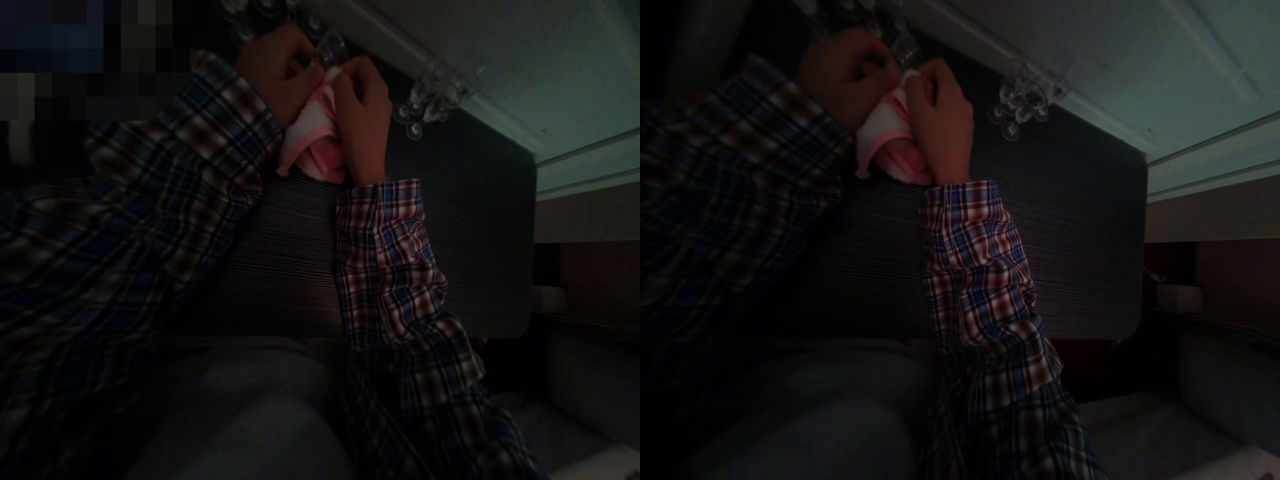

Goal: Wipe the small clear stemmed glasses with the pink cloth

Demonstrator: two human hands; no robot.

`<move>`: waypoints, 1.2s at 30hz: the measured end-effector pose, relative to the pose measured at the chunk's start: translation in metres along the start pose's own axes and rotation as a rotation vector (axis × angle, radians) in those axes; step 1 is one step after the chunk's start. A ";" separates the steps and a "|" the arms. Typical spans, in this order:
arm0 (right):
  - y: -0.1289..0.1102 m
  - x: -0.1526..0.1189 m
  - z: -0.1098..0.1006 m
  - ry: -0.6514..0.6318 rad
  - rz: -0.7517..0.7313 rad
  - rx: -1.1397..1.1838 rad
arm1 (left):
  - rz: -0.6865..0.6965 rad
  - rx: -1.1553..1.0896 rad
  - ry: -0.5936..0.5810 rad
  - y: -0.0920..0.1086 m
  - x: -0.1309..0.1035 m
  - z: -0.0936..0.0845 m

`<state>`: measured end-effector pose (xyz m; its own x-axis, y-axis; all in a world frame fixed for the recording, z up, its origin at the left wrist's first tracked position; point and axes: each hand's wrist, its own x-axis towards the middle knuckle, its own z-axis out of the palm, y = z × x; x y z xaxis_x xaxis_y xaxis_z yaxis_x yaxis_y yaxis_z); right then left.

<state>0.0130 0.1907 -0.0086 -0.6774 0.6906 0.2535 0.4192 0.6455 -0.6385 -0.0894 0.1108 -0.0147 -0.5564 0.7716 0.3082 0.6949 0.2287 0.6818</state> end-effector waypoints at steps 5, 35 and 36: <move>0.005 0.002 0.005 0.068 -0.092 0.040 | 0.009 0.047 -0.041 -0.002 0.003 0.000; 0.000 -0.003 0.001 0.067 -0.024 0.070 | -0.002 0.022 -0.009 -0.004 0.000 0.003; 0.000 -0.003 0.001 0.077 -0.035 0.075 | -0.004 0.025 -0.009 -0.005 0.000 0.003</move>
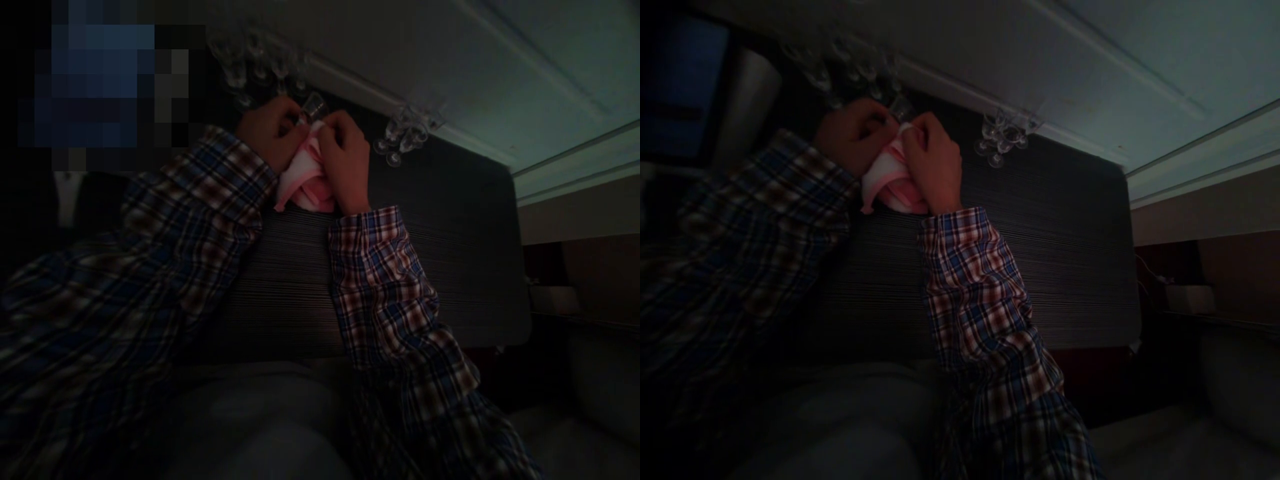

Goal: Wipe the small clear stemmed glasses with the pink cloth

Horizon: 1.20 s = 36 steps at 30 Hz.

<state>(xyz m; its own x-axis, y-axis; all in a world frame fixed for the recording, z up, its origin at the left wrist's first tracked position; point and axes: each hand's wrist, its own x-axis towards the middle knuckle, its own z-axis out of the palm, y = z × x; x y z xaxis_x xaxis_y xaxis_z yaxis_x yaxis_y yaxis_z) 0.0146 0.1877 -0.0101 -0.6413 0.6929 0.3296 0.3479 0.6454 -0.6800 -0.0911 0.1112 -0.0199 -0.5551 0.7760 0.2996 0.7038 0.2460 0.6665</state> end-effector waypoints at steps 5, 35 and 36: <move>0.000 -0.001 0.001 0.010 -0.013 0.009 | -0.032 -0.011 -0.030 0.001 -0.001 -0.001; 0.000 -0.003 0.003 -0.006 0.052 0.233 | -0.035 -0.042 -0.069 -0.001 -0.001 -0.003; -0.001 -0.003 0.003 -0.005 0.053 0.235 | -0.038 -0.049 -0.074 -0.001 -0.001 -0.003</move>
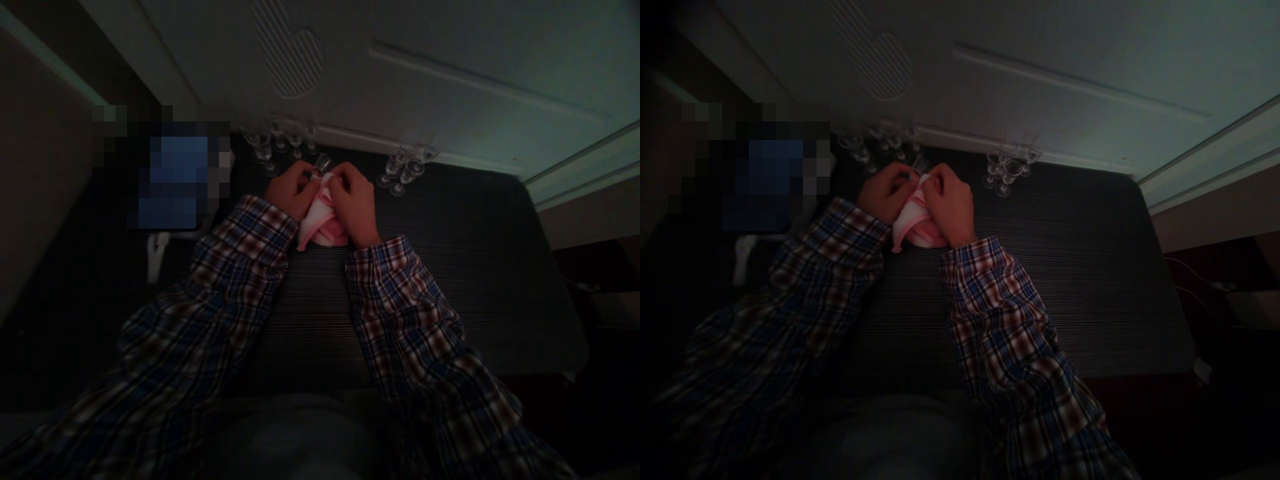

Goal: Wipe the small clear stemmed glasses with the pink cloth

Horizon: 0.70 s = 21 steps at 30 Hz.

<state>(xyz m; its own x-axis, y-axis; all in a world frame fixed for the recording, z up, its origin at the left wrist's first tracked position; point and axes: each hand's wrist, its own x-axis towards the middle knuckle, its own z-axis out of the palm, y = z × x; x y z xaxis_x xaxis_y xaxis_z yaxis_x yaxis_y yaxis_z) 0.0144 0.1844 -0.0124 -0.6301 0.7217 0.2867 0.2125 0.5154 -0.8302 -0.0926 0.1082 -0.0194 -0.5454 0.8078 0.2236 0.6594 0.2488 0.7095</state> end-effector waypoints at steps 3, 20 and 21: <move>-0.002 -0.001 -0.001 0.015 -0.016 -0.010 | -0.017 -0.024 -0.007 0.000 0.000 0.000; -0.011 -0.003 -0.004 0.078 -0.033 0.017 | -0.013 -0.016 -0.035 0.003 -0.001 -0.002; -0.011 -0.003 -0.004 0.086 -0.029 0.018 | -0.016 -0.020 -0.037 0.003 -0.001 -0.003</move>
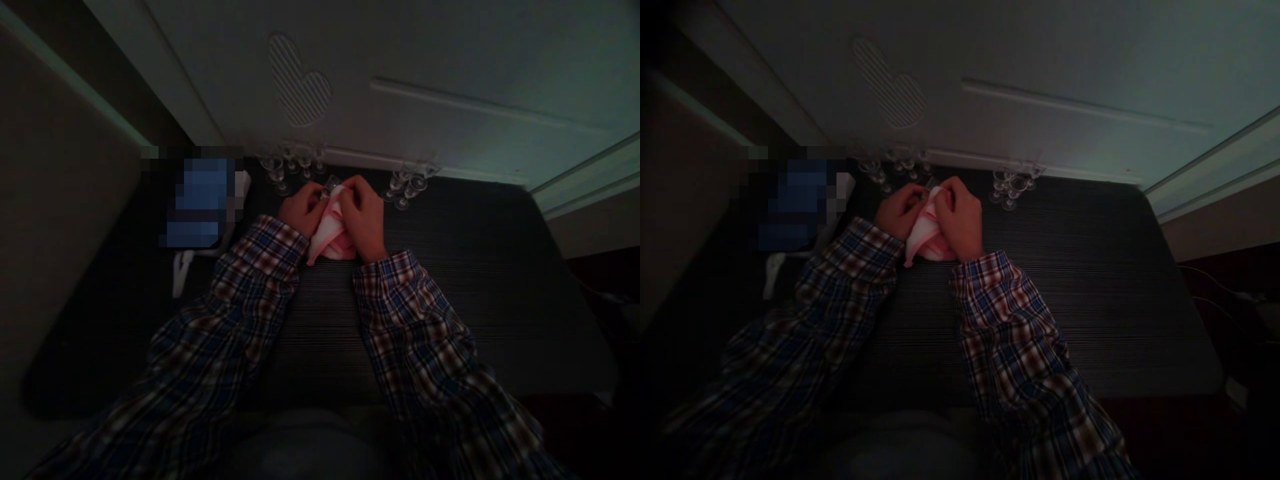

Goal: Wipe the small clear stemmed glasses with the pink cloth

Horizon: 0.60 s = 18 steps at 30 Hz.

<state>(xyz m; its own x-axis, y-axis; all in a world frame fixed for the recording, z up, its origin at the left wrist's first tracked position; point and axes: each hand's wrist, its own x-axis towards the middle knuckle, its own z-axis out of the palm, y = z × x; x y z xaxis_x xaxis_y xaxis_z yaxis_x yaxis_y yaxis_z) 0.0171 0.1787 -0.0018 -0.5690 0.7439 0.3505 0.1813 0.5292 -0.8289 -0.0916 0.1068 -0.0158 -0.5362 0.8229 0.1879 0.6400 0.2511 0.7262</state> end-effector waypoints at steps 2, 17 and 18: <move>0.000 0.000 0.000 0.021 0.012 -0.013 | 0.000 -0.025 0.008 0.000 -0.001 0.000; -0.009 -0.002 0.000 0.041 0.092 -0.021 | 0.004 -0.166 -0.068 -0.003 -0.004 -0.006; -0.009 -0.002 0.000 0.040 0.089 -0.020 | 0.003 -0.178 -0.067 -0.003 -0.004 -0.006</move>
<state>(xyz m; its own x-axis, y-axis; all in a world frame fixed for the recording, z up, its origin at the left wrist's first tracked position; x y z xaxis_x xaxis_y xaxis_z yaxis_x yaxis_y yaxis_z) 0.0164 0.1723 0.0050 -0.5174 0.8039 0.2932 0.2461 0.4680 -0.8488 -0.0944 0.0995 -0.0147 -0.4925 0.8572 0.1502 0.5311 0.1593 0.8322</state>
